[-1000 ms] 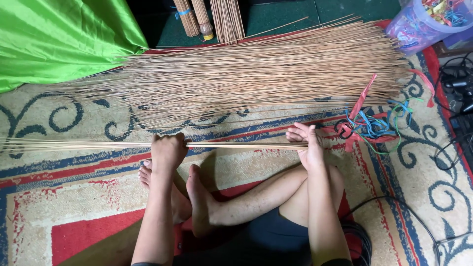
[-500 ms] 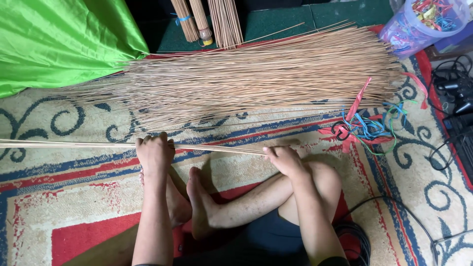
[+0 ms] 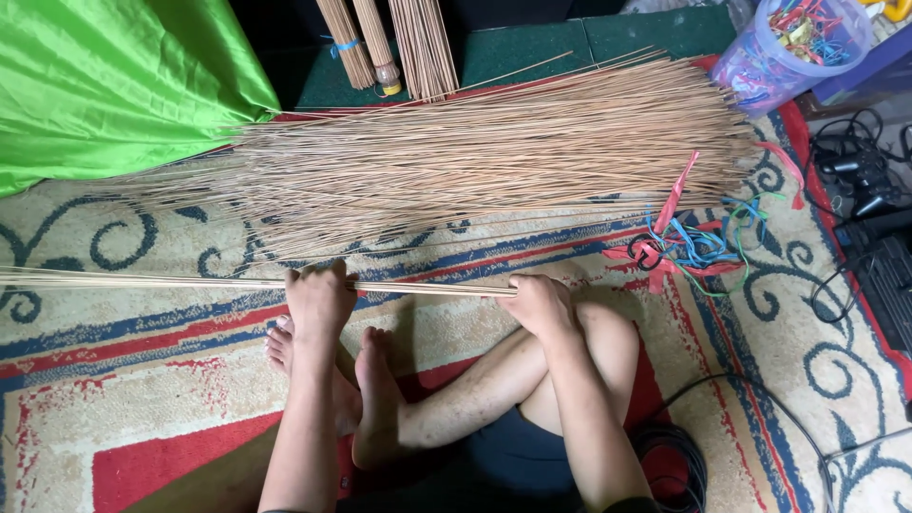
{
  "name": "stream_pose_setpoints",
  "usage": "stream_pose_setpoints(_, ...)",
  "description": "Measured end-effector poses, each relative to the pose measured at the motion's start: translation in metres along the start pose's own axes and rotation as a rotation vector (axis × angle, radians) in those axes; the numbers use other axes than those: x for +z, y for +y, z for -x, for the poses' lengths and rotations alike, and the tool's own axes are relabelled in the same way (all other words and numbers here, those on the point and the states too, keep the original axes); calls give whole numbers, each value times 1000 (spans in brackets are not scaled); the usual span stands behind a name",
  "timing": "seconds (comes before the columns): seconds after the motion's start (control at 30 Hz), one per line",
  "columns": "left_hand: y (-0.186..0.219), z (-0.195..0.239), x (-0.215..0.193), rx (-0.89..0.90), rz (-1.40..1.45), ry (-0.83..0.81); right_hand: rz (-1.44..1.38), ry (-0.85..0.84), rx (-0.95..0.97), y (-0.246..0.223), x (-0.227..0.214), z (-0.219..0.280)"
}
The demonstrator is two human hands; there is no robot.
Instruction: The person sits on a patterned rug and repeatedly picks up small bundles of thin bamboo sticks from a large pile, aligns them, and places them back down. The task involves sorting or organizing the sticks by hand without using any tools.
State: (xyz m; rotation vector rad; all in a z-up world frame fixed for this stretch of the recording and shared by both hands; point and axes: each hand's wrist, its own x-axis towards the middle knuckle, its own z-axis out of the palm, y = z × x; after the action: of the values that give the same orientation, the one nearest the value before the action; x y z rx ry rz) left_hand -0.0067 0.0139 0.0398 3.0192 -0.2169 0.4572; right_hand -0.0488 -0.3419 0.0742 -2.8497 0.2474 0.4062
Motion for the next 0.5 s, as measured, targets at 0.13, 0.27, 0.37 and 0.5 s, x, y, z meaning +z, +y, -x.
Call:
stream_pose_setpoints(0.13,14,4,20,35,-8,15,-75,-121,-47,-11,-1,8)
stream_pose_setpoints(0.27,18,3,22,24,-7,-8,-96,-2,-57,5,13,-4)
stream_pose_setpoints(0.37,16,5,29,17,-10,-5,-58,88,-47,21,32,-17)
stream_pose_setpoints(0.5,4,4,24,8,-5,-21,-468,183,-314,22,-22,4)
